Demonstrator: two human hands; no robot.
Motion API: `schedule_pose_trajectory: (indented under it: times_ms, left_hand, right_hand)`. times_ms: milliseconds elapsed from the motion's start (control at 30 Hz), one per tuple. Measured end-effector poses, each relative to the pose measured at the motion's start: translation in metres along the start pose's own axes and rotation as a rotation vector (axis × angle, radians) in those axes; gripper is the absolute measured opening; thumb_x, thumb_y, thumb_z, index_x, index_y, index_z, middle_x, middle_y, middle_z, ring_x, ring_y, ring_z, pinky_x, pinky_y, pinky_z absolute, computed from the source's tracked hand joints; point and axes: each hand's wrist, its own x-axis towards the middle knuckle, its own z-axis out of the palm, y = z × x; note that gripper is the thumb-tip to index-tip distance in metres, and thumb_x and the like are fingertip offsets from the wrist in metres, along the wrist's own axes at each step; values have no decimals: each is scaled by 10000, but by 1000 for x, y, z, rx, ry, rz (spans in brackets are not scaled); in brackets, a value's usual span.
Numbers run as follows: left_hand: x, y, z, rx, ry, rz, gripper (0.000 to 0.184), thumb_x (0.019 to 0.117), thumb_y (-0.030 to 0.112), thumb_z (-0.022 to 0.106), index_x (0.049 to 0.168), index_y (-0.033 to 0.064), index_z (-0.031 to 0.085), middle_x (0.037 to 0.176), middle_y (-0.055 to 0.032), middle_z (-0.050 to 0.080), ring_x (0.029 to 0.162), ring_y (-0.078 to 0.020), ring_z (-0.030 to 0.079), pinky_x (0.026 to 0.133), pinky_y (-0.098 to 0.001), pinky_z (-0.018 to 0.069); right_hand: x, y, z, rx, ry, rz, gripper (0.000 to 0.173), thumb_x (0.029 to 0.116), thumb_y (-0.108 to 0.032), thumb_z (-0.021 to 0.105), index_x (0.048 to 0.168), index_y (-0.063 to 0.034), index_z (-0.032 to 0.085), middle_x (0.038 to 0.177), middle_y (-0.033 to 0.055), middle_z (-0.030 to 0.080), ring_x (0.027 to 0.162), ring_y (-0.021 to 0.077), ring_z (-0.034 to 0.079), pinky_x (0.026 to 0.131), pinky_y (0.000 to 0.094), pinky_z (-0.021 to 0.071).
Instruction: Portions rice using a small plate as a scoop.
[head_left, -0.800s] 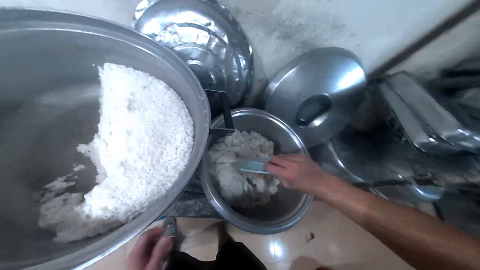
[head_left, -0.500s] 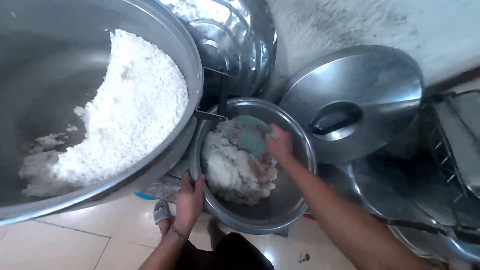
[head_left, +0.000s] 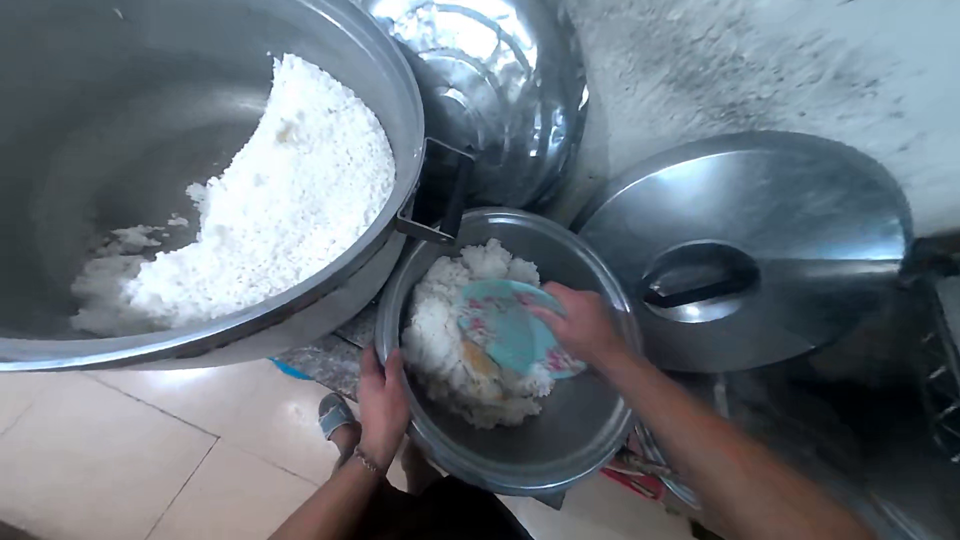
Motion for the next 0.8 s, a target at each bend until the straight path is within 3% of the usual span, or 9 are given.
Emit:
schedule_pose_trajectory:
  times_ms: [133,200,300,467,567,633,700,767,800]
  left_hand:
    - [13,4,-5,4,3,13,520,1084,440,472,1506,137,464,1229,-160,685,1080,-282,690,945,-566,546]
    - [23,7,-8,21,-42,65,501,1083,460,465,1455,126,502,1180,-166,688,1020,-286,695,895,-557,563]
    - [38,14,-8,56,-98,85,513,1059,540,471,1403,168,554,1108,-149,704,931,-293,704,816,-564,576]
    - [42,34,-10,13,-116,35,492,1062,519,481,1299,113,625,1016,-161,698,874,-303,683,772,-568,557]
    - [44,32,-7,-19,-94,41,593,1074,582,363,1162,79,665,924,-169,670,800,-305,657,695,-559,542]
    - [43,32,-8,-8,-84,32,634,1084,577,314,1191,64,670,972,-196,678,860,-336,666,751,-596,536]
    - [46,34,-8,7,-74,39,602,1106,515,309,1158,34,668,950,-203,668,864,-338,659,775,-588,528]
    - [53,35,-8,8,-70,30,551,1121,434,344,1128,-4,677,955,-212,671,900,-337,658,839,-581,518]
    - [53,36,-9,14,-69,15,543,1121,428,351,1123,-4,680,960,-208,672,908,-329,656,849,-573,514]
  right_hand:
    - [12,-17,71,167,-64,154,351,1026,-175,623,1338,-16,639,1098,236,719,1036,398,705,927,609,546]
    - [-17,-26,95,144,80,102,270,1005,-129,626,1233,6,674,1021,207,723,908,370,723,816,577,594]
    - [-63,-34,116,27,352,-72,113,960,-120,610,980,-44,692,825,97,680,642,232,686,569,425,607]
    - [-87,-30,19,-153,312,-246,241,994,-227,560,974,-36,705,790,88,691,615,224,687,533,403,591]
    - [-58,-48,-37,-227,183,-487,213,981,-194,547,955,-56,707,807,73,681,627,200,676,514,376,570]
    - [-21,-69,-46,-251,54,-552,132,956,-130,578,946,-54,685,776,93,660,633,255,679,515,443,562]
    - [25,-94,-36,-301,-172,-421,124,981,-97,600,1063,-49,680,831,157,688,758,359,707,638,556,566]
    - [71,-114,-7,-343,-422,-182,337,1000,-124,614,1334,-97,642,1070,218,709,1025,433,683,870,626,532]
    - [86,-114,13,-316,-478,-118,400,980,-125,640,1380,-114,627,1183,226,691,1131,439,650,949,640,505]
